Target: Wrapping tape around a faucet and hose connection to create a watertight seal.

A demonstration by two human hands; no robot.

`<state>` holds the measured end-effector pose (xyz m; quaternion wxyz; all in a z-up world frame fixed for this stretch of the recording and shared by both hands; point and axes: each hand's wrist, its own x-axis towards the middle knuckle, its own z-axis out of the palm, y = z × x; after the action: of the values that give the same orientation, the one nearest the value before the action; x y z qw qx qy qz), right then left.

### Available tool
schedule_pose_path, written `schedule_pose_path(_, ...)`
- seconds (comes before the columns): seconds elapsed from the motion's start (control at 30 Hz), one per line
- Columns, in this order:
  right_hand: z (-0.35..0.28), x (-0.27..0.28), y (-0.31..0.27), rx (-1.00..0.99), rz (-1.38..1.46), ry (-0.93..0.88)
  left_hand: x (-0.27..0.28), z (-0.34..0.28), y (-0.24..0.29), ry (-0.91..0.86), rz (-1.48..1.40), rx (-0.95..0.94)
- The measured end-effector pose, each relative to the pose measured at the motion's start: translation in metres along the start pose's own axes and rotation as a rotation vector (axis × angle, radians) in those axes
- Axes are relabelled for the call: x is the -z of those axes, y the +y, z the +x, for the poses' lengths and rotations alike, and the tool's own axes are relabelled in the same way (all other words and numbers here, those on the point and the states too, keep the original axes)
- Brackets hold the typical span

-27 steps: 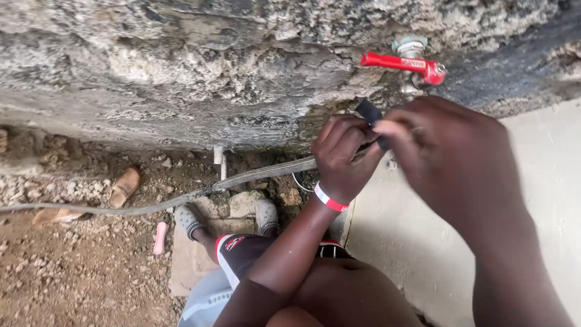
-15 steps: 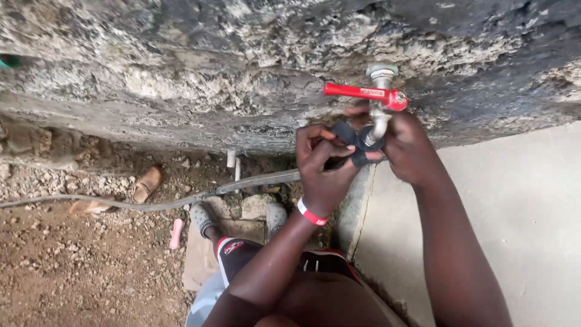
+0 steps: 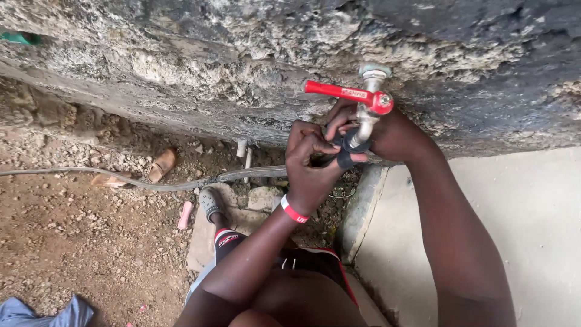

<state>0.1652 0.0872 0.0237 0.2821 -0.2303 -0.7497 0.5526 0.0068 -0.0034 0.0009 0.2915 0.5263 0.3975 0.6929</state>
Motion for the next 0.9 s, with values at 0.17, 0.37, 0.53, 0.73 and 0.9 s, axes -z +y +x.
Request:
schedule_pose_path(0.17, -0.014, -0.008, 0.018, 0.104, -0.250, 0.161, 0.006, 0.003, -0.001, -0.136, 0.211, -0.061)
schedule_pose_path(0.37, -0.033, -0.019, 0.008, 0.150, -0.491, 0.316, 0.016, 0.013, 0.002, -0.256, 0.441, -0.263)
schedule_pose_path(0.53, -0.039, -0.029, -0.059, 0.086, -0.845, 0.328, 0.022, 0.024, -0.003, -0.368, 0.538, -0.365)
schedule_pose_path(0.73, -0.040, -0.027, -0.054, 0.033, -0.790, 0.286, 0.028, 0.044, -0.006, -0.541, 0.601, -0.455)
schedule_pose_path(0.9, -0.044, -0.021, -0.021, 0.080, -0.515, 0.262, 0.029, 0.060, 0.000, -0.494, 0.659, -0.836)
